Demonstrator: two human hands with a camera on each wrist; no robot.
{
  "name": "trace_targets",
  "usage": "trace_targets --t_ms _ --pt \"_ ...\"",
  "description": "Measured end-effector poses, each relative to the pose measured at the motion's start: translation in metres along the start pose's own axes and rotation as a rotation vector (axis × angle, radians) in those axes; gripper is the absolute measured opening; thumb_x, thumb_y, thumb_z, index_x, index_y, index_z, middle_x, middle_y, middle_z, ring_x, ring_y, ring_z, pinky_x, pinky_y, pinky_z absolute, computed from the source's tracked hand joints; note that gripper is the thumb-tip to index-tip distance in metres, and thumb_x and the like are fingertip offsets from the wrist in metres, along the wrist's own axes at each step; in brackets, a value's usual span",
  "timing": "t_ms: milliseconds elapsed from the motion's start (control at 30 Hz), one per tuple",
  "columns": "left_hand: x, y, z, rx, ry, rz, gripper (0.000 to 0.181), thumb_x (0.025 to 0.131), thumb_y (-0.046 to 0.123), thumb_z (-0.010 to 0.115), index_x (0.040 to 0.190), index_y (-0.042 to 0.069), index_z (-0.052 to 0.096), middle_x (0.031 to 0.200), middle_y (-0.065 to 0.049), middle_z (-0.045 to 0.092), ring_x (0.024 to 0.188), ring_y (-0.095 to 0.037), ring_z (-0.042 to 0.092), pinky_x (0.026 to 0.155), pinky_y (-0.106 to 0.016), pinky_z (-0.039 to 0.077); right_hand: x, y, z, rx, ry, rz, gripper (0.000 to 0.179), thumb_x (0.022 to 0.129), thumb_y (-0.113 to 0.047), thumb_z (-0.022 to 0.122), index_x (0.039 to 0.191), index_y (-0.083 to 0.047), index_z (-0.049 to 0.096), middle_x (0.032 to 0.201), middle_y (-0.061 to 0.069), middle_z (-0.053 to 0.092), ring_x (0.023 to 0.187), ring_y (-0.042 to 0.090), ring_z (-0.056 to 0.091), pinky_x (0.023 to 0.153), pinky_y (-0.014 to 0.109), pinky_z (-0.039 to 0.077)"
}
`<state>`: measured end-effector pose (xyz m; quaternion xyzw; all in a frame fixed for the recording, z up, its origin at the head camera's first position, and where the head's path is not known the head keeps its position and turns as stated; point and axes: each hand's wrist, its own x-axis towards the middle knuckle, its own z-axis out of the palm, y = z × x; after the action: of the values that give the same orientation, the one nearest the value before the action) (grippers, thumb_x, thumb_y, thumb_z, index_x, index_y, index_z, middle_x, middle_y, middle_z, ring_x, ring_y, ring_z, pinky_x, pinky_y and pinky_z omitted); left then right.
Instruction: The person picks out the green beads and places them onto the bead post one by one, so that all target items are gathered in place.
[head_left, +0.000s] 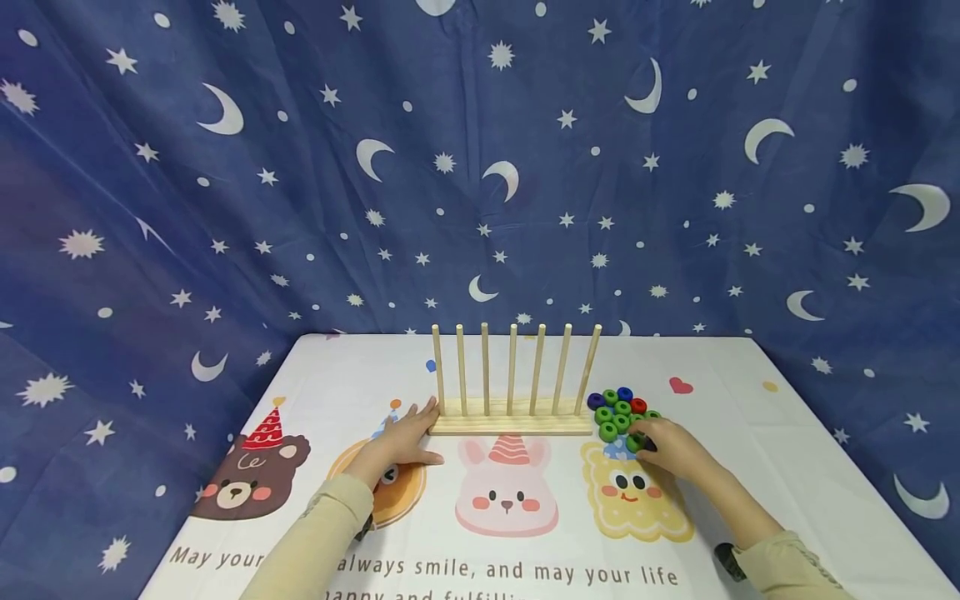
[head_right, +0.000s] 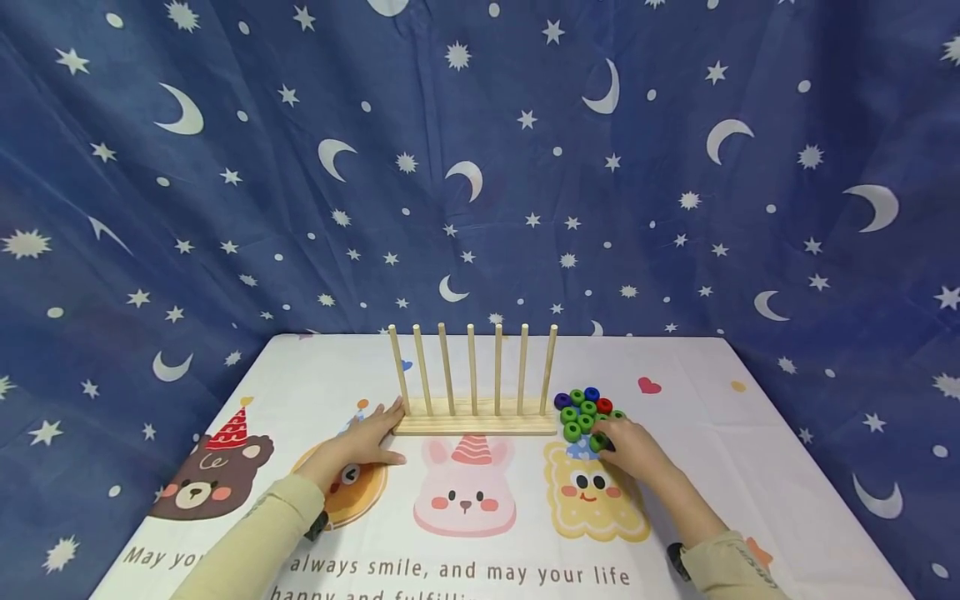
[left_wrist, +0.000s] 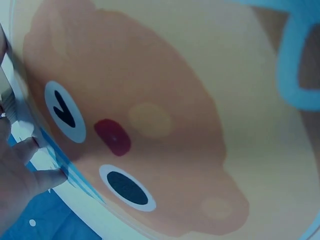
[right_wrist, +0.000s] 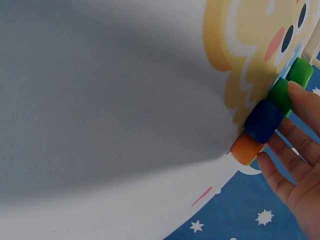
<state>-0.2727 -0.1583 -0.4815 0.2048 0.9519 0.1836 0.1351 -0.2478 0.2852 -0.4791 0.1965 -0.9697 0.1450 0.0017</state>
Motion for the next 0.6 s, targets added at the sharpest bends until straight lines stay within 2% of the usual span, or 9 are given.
trace_targets --t_ms 267,600 --pt "0.0035 -0.0058 0.0059 -0.008 0.005 -0.002 0.096 0.077 0.04 0.076 0.149 0.003 0.025 0.157 -0.018 0.017 0.139 -0.049 0.02 0.1 -0.077 0.016 0.0013 0.0017 0.0066 0.006 -0.004 0.002 0.03 0.073 -0.002 0.076 0.102 0.0 0.067 0.1 0.014 0.069 0.097 0.035 0.064 0.085 0.049 0.052" --pt "0.0025 -0.0029 0.001 -0.003 -0.003 -0.021 0.096 0.077 0.04 0.075 0.149 0.003 0.024 0.157 -0.017 0.016 0.14 -0.047 0.018 0.103 -0.075 0.013 0.0029 0.0019 0.005 0.012 0.005 -0.006 0.03 0.074 -0.001 0.075 0.103 0.001 0.066 0.101 0.015 0.069 0.098 0.036 0.063 0.086 0.051 0.051"
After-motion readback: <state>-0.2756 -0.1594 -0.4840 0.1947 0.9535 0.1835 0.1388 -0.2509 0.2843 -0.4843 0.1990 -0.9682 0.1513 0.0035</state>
